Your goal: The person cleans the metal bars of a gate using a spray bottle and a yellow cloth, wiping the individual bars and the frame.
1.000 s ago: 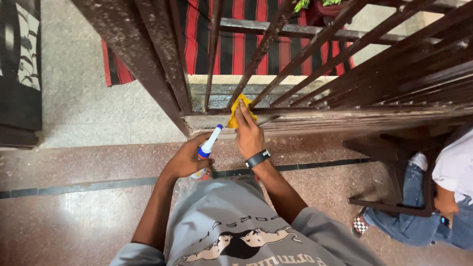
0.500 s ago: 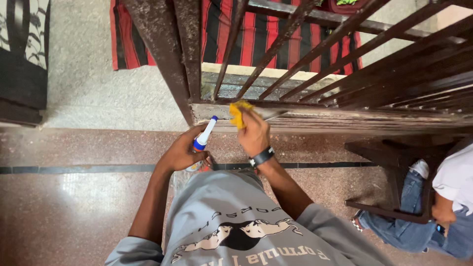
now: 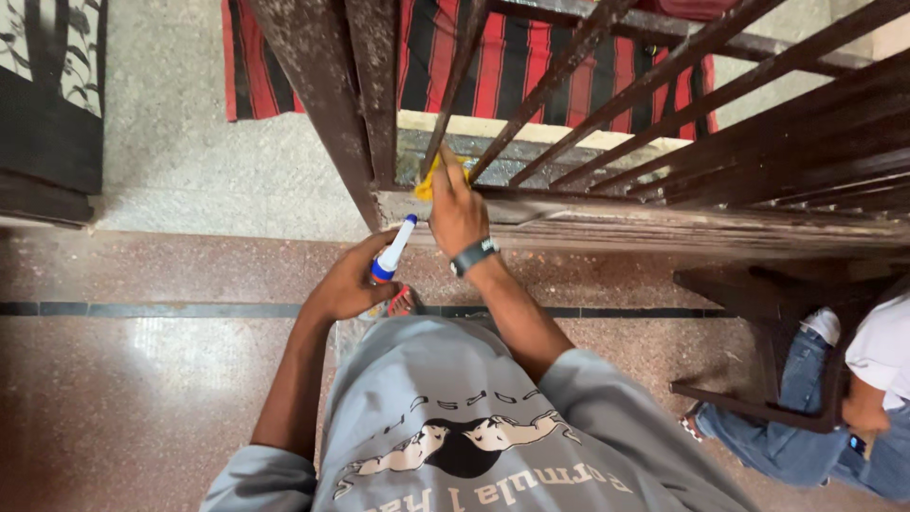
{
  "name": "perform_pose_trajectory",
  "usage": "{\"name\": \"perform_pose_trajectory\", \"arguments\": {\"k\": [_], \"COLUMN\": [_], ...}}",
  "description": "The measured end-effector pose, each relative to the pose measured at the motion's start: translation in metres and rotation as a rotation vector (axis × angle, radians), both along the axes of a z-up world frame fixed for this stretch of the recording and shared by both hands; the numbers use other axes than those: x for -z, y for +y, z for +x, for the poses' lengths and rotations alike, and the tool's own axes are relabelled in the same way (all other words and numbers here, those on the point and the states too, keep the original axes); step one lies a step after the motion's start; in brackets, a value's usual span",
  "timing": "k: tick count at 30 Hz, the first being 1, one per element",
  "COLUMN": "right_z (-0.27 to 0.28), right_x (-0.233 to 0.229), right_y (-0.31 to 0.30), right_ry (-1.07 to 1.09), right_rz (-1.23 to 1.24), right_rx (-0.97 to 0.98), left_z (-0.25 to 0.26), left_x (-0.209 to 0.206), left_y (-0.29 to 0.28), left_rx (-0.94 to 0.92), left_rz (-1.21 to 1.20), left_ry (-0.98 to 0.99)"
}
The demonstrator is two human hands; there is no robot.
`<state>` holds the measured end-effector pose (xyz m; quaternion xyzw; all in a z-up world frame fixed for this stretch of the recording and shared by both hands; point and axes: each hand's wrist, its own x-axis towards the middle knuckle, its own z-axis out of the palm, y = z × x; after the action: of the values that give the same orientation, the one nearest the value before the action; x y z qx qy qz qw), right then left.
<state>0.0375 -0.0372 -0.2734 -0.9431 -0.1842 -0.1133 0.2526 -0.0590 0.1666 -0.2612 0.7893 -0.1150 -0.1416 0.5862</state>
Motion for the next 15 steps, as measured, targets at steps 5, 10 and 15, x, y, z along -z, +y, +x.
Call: {"name": "perform_pose_trajectory", "arguments": {"k": [5, 10, 15], "right_z": [-0.021, -0.034, -0.017], "right_x": [-0.017, -0.02, -0.01], "right_y": [-0.005, -0.009, -0.005], "right_ry": [0.045, 0.09, -0.013], "right_rz": [-0.009, -0.069, -0.056], "right_rx": [0.04, 0.01, 0.008], "left_z": [0.003, -0.002, -0.007], "left_x": [-0.004, -0.005, -0.008], "left_y": [-0.009, -0.012, -0.017], "left_rx": [0.008, -0.007, -0.01], "left_rz": [-0.013, -0.046, 0.031], "left_ry": [0.101, 0.023, 0.055]}}
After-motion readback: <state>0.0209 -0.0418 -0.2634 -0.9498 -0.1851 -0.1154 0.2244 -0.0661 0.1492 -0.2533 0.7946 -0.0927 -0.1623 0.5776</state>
